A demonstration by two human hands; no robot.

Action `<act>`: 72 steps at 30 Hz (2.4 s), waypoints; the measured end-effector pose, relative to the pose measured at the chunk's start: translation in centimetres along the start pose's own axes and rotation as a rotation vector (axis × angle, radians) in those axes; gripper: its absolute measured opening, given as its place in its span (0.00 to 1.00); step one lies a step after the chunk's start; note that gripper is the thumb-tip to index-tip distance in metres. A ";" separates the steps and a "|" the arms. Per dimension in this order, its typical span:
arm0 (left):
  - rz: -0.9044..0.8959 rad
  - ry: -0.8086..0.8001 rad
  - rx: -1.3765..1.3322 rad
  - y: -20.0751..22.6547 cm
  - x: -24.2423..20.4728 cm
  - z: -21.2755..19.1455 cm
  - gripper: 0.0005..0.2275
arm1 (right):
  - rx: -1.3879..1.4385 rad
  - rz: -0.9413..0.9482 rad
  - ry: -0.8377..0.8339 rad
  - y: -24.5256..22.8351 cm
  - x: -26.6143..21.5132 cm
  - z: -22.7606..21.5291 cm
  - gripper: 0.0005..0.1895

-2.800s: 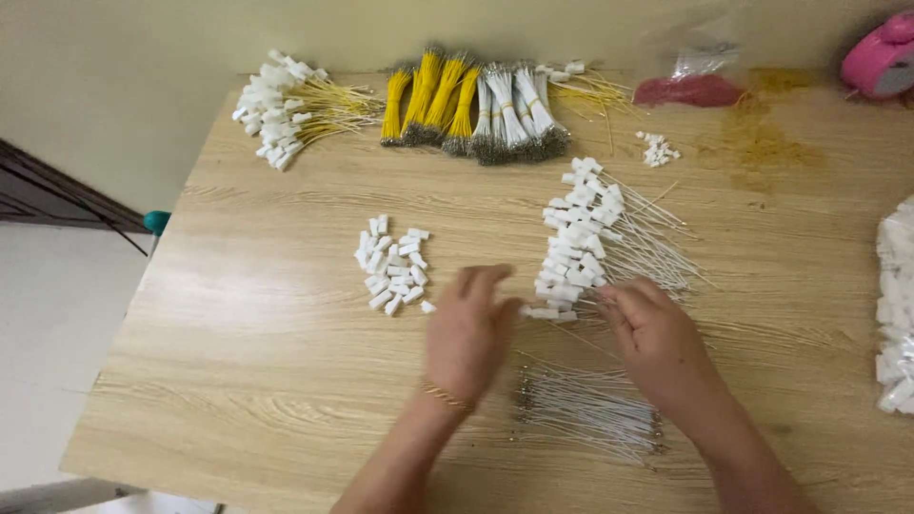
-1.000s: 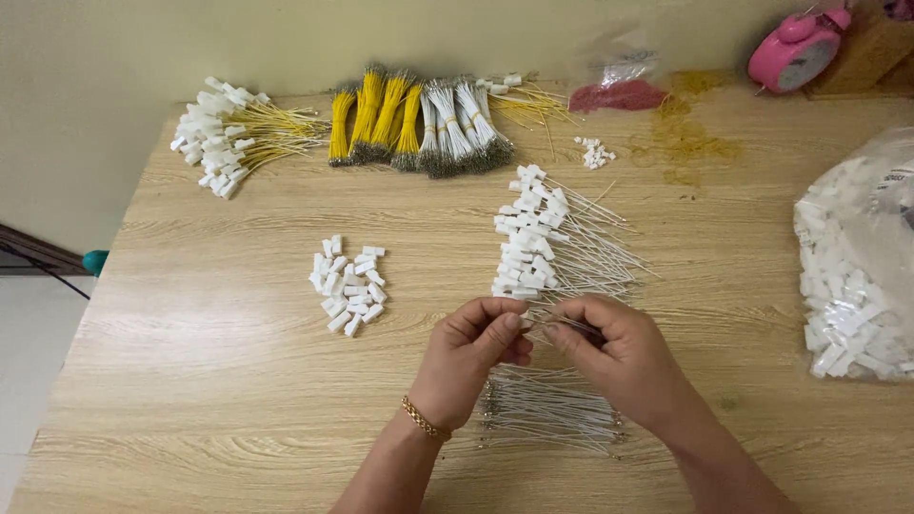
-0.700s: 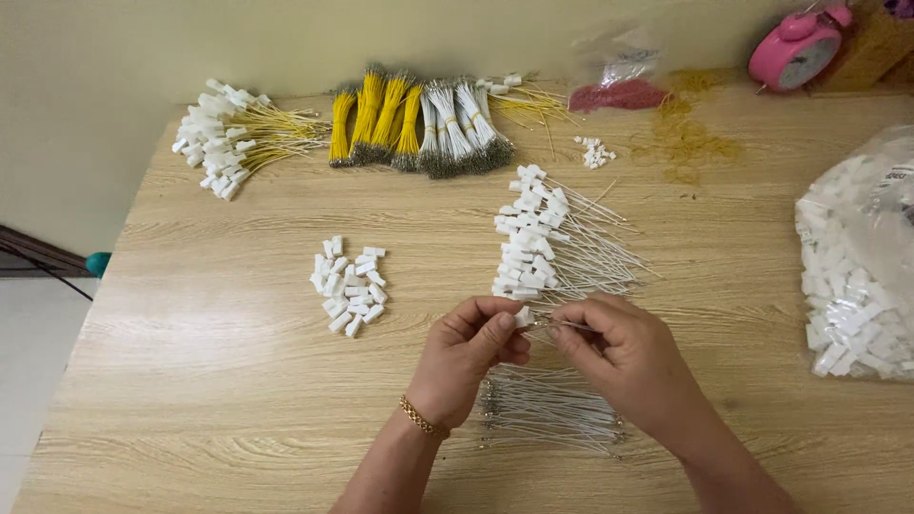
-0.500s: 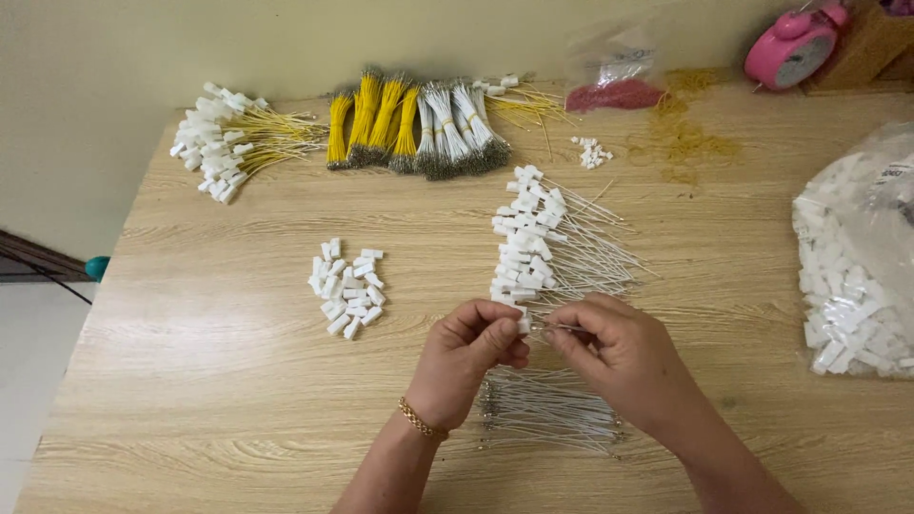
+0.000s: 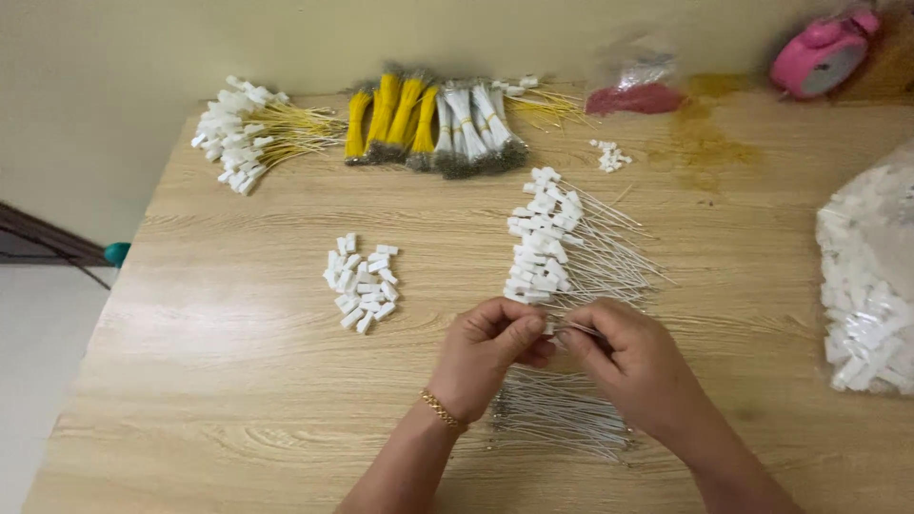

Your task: Assembling electrical wire connectors by inserting wires into plastic housings.

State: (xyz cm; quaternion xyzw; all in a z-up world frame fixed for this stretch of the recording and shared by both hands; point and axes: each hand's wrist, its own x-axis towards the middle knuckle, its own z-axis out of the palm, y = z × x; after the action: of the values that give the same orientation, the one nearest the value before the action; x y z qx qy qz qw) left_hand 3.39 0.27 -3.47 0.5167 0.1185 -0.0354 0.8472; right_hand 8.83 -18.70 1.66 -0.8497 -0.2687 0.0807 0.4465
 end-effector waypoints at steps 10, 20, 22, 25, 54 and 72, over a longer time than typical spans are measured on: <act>0.023 -0.001 -0.026 -1.6 0.7 -0.1 0.07 | -0.028 0.107 -0.014 1.8 0.5 1.0 0.08; -0.039 0.057 -0.286 -1.3 1.1 0.9 0.07 | 0.171 -0.046 0.163 1.5 0.0 2.3 0.04; -0.014 0.073 -0.285 -1.4 1.2 0.9 0.07 | 0.051 0.020 0.172 1.8 0.1 2.2 0.05; 0.060 0.015 -0.182 -1.3 1.4 0.5 0.07 | 0.044 -0.055 0.180 2.4 0.2 2.0 0.06; 0.229 0.531 1.925 7.6 6.1 -11.4 0.14 | -0.268 0.024 0.116 3.2 2.1 1.2 0.12; 0.124 0.030 0.453 2.1 1.0 0.3 0.09 | 0.354 0.211 -0.004 3.1 0.9 0.8 0.05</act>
State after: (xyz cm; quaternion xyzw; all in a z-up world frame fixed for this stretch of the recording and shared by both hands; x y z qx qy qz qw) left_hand 4.81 1.07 -1.80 0.7005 0.0884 -0.0012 0.7082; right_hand 10.48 -19.11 -1.20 -0.7811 -0.1607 0.1745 0.5775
